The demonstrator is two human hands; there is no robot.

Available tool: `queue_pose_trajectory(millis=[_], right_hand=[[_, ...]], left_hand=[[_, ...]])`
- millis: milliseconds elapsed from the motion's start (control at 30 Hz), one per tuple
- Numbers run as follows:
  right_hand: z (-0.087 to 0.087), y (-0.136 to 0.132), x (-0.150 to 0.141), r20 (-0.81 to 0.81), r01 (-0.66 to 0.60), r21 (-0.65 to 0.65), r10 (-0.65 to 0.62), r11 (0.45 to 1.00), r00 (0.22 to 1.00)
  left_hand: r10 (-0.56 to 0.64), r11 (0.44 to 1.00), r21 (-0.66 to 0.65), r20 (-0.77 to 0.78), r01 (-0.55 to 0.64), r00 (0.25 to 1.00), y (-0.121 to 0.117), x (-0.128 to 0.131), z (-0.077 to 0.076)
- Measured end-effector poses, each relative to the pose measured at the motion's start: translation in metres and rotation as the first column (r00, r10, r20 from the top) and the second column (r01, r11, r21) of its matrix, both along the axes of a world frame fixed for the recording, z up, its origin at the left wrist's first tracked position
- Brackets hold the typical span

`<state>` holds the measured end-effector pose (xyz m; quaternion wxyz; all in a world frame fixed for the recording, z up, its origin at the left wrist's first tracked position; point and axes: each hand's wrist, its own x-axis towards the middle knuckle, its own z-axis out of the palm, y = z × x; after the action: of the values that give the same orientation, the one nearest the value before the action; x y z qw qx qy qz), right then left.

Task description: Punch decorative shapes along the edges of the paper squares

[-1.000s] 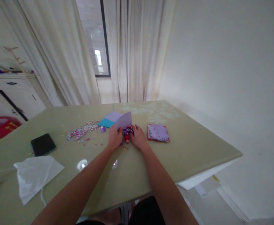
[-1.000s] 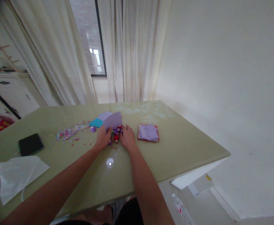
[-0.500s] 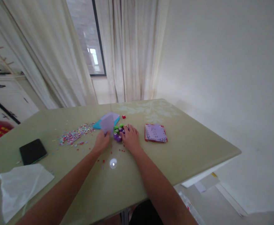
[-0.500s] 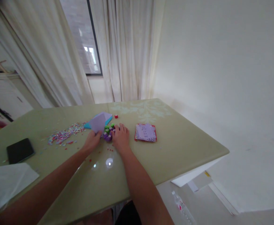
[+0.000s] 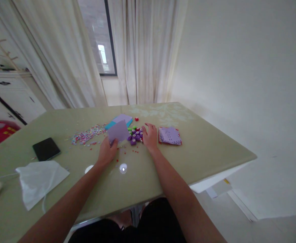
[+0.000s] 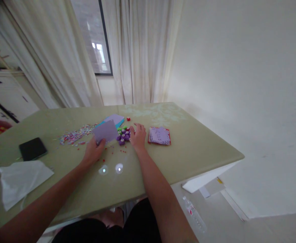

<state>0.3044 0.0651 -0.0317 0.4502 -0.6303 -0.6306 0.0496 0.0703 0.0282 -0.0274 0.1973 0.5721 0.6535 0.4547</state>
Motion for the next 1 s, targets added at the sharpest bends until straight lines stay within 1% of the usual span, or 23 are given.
queue_pose_trajectory(millis=[133, 233, 367, 467, 533, 600, 667, 800, 900, 1000], right_hand=[[0.002, -0.005, -0.004, -0.004, 0.001, 0.026, -0.001, 1.0, 1.0], [0.002, -0.012, -0.01, 0.034, -0.021, 0.013, 0.021, 1.0, 0.999], [0.005, -0.023, -0.019, 0.104, -0.082, 0.008, 0.081, 0.997, 0.991], [0.006, -0.028, -0.024, 0.191, -0.163, -0.008, 0.161, 0.987, 0.968], [0.006, -0.03, -0.026, 0.293, -0.221, -0.048, 0.226, 0.974, 0.929], [0.005, -0.031, -0.027, 0.385, -0.25, -0.091, 0.265, 0.964, 0.884], [0.005, -0.031, -0.028, 0.436, -0.253, -0.126, 0.283, 0.959, 0.854], [0.008, -0.032, -0.03, 0.458, -0.261, -0.195, 0.323, 0.945, 0.828], [0.01, -0.033, -0.033, 0.443, -0.284, -0.234, 0.362, 0.93, 0.82], [0.009, -0.034, -0.037, 0.434, -0.336, -0.262, 0.421, 0.905, 0.796]], left_hand=[[0.087, 0.996, -0.011, 0.034, -0.087, 0.996, -0.004, -0.009, -0.003], [0.088, 0.996, -0.012, 0.073, -0.087, 0.993, -0.002, -0.009, -0.004], [0.084, 0.996, -0.023, 0.15, -0.081, 0.985, 0.002, -0.009, -0.006], [0.07, 0.998, -0.023, 0.208, -0.067, 0.976, 0.004, -0.01, -0.007], [0.057, 0.998, -0.024, 0.241, -0.053, 0.969, 0.006, -0.01, -0.007], [0.036, 0.999, -0.022, 0.275, -0.031, 0.961, 0.007, -0.008, -0.007], [0.0, 1.0, -0.013, 0.319, 0.004, 0.948, 0.008, -0.006, -0.008], [-0.072, 0.997, 0.018, 0.42, 0.071, 0.905, 0.004, -0.007, -0.012], [-0.079, 0.997, 0.034, 0.48, 0.072, 0.874, 0.001, -0.011, -0.014], [-0.068, 0.998, 0.029, 0.534, 0.063, 0.843, -0.002, -0.014, -0.013]])
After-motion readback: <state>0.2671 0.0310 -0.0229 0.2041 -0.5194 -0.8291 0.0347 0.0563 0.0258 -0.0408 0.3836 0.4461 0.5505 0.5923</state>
